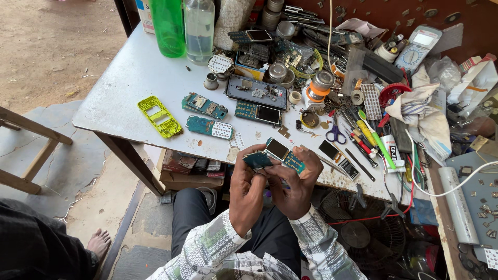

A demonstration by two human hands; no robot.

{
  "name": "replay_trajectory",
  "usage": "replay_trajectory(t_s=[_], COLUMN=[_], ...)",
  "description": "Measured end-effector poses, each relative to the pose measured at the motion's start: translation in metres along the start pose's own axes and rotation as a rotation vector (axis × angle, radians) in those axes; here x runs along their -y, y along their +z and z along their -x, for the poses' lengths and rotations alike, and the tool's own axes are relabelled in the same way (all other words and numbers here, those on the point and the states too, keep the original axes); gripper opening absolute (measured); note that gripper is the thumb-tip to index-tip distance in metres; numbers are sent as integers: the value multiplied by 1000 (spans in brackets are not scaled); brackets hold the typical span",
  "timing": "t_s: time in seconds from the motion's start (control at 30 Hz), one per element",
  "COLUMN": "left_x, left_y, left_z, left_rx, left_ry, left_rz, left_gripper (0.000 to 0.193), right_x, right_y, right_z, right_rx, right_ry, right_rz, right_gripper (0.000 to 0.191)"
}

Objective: The person cleans a mobile phone circuit board with a spray bottle and cloth, then uses tweezers to remove a keypad and reattach it to a different phone body. The person handles multiple circuit boards and phone casings on a cluttered workbench.

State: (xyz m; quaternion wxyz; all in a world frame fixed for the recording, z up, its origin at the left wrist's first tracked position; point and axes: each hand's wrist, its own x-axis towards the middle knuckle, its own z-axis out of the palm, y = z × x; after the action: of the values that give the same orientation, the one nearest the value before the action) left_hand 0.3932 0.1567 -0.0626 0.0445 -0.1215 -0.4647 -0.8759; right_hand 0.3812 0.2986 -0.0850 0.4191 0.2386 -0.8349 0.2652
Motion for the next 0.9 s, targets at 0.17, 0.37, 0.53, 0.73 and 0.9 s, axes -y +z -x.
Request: replay_trajectory(t_s=[0.17,0.37,0.53,0.73,0.9], left_x=[-9,-11,-8,-6,-6], left_y=[-6,-17,-23,-25,-26], left_z=[2,-2,-6,-6,-9], left_rx=[55,104,69,110,94], left_ry=[39,63,-134,-198,-255], left_rz=[-72,-158,-5,157,247], left_gripper=[39,41,47,46,47], right_x=[10,15,18,10,6], right_y=[-7,-10,-2,5,5], right_z=[-12,-16,-8,9,15], right_rx=[57,100,-38,-158,-136], right_ry=[113,230,88,19,17], right_rz=[-69,-96,19,85,23], right_gripper=[19,15,18,25,27])
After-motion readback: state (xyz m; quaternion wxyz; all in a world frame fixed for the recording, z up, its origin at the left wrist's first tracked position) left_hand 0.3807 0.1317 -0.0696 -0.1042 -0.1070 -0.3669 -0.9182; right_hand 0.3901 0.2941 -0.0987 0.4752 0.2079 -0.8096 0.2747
